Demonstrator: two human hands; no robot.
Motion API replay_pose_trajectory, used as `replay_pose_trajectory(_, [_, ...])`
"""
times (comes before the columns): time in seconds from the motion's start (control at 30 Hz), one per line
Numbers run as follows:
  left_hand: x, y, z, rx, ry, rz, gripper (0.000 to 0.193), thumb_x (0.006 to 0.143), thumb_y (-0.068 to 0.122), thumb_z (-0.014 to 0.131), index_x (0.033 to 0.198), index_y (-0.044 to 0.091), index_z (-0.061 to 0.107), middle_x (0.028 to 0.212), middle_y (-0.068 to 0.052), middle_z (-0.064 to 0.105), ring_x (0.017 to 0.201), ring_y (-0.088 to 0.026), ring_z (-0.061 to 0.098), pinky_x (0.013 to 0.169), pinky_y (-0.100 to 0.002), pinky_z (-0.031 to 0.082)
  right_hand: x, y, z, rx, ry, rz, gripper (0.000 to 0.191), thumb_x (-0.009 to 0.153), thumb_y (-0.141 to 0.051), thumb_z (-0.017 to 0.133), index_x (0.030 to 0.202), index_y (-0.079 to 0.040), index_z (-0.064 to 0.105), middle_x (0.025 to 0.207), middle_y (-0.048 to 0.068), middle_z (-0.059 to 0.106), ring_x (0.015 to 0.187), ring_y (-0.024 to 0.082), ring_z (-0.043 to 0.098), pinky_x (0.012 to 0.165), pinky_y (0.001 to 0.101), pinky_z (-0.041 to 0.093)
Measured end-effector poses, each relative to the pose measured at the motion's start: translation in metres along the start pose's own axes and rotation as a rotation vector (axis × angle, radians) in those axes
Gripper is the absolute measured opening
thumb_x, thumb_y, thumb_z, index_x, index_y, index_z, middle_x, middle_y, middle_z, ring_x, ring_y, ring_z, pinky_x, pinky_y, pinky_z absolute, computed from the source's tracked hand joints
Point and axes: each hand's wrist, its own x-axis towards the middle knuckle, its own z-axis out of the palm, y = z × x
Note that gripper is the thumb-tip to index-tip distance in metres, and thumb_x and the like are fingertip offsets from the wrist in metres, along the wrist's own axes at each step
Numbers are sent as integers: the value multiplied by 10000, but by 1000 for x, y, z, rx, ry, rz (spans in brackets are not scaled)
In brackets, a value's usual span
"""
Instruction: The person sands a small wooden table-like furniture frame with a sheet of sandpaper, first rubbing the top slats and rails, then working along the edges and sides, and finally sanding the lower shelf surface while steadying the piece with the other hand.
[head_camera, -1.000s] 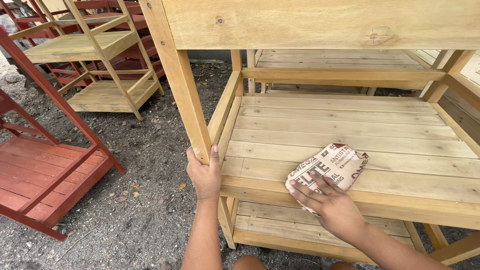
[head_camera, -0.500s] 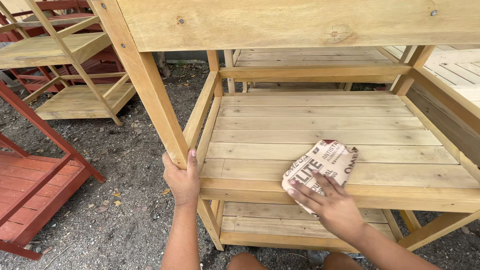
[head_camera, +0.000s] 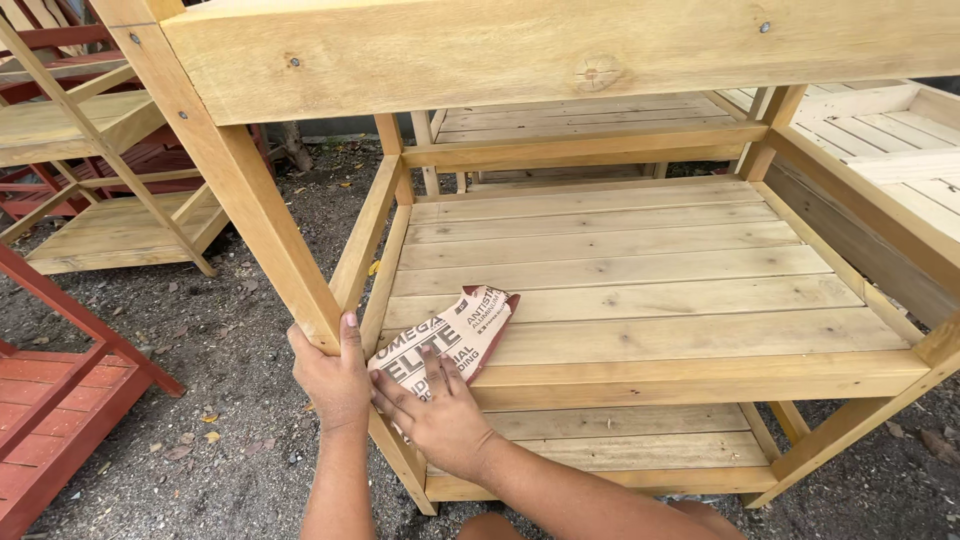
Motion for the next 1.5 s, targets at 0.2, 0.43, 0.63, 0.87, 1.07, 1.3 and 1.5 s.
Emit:
replay_pose_trajectory(0.2, [-3,-3,-4,-1,-6,12,441,1018,330,721,1215,-13,525,988,-170,703,858,-270,725,772,-398,566,-135,105,-64,-194,111,15,578,931,-200,530,1495,-328,524,1610,-112,431,1405,505,410,1178,605,310])
replay_pose_trajectory(0.43, [-7,-2,2,2,47,13,425,1061,333,725,1168,-9,497,956,-157,691,870,-252,717,769,-395,560,-270,194,-130,-297,99,232,581,780,-169,699,1345,-290,632,1475,-80,549,1388,443,471,1136,580,363])
replay_pose_trajectory(0.63, [-8,1,3,-8,75,38,411,1069,312,721,1163,-14,488,957,-170,675,862,-265,711,759,-411,565,-215,149,-87,-330,201,186,526,843,-200,702,1358,-300,668,1520,-97,549,1452,430,402,1132,578,342])
replay_pose_trajectory(0.87, [-5,-7,1,-14,31,2,422,1076,290,718,1198,-32,473,989,-193,680,855,-252,726,720,-363,575,-28,5,-6,25,205,94,463,1018,-213,531,1464,-275,643,1672,-69,436,1486,591,339,1191,748,224])
replay_pose_trajectory(1.07, [-5,-16,-12,75,7,220,387,1137,230,723,1217,-55,473,1023,-208,701,904,-277,740,796,-369,583,-60,39,-35,28,55,64,585,944,-179,581,1515,-301,565,1633,-93,487,1448,496,431,1208,632,319])
replay_pose_trajectory(1.3, [-17,-48,-9,-50,-4,217,363,1224,122,653,1227,-163,427,957,-190,667,807,-256,709,698,-326,568,-257,196,-154,-209,34,433,532,856,-194,687,1379,-283,638,1452,-69,619,1372,334,534,1119,508,420])
replay_pose_trajectory(1.5, [-11,-67,11,-103,35,-69,424,1145,282,518,1205,-136,561,858,-122,630,758,-190,650,675,-298,537,-259,201,-163,-121,-100,510,507,887,-302,689,1390,-305,625,1453,-87,600,1399,389,467,1114,574,375])
